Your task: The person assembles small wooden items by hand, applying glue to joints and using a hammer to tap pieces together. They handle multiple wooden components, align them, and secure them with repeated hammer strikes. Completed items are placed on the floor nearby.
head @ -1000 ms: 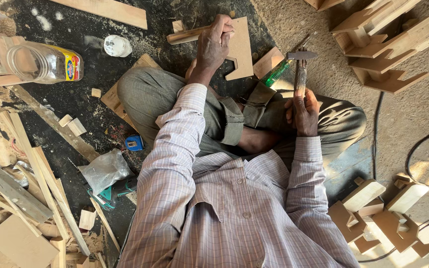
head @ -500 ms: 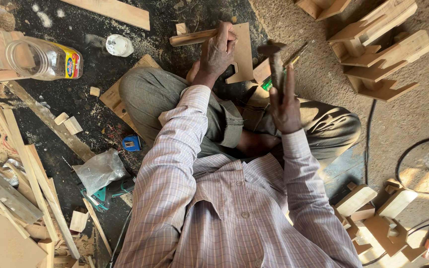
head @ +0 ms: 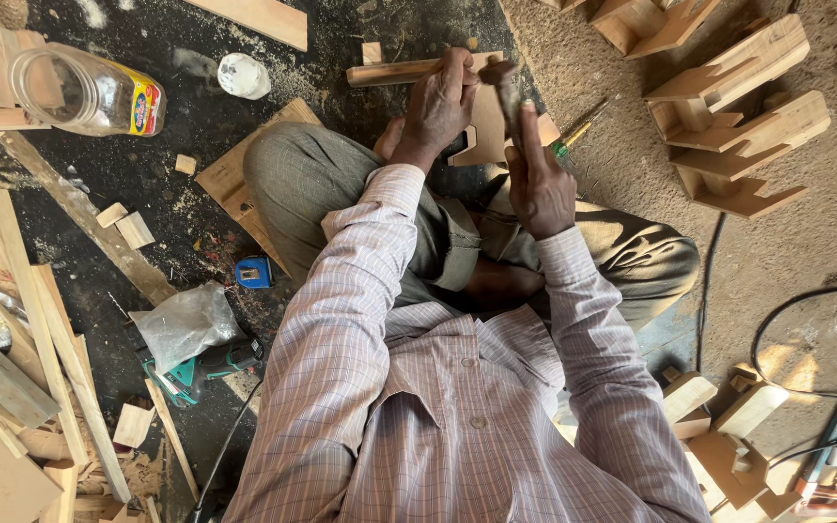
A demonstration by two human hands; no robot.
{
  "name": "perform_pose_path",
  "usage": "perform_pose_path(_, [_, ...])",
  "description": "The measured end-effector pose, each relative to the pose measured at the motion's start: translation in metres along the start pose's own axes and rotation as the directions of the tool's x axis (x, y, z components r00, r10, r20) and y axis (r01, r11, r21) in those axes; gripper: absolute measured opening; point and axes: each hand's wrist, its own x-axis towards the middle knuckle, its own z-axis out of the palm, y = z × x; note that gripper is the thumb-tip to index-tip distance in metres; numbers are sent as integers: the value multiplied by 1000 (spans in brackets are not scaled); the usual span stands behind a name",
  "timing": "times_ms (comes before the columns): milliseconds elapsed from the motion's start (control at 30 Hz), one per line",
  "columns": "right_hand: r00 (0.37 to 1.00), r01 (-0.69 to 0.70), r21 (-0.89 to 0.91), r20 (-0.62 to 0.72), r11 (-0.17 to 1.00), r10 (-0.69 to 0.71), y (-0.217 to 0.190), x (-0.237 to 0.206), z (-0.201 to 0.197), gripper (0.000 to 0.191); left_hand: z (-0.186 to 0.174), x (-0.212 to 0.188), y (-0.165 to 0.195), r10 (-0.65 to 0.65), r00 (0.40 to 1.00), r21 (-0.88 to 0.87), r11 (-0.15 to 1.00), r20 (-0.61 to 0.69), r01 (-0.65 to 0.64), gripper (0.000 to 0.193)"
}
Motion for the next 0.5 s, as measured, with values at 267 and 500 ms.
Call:
perform_pose_path(267, [999, 1, -101, 53, 995, 5, 2, 2, -3, 57, 2, 3, 0, 6, 1000, 12, 1000, -7, -6, 36])
perform_pose_path(500, [986, -38, -175, 152, 984, 65, 5, 0, -4, 58, 2, 7, 1, 15, 1000, 16, 1000, 7, -15, 37])
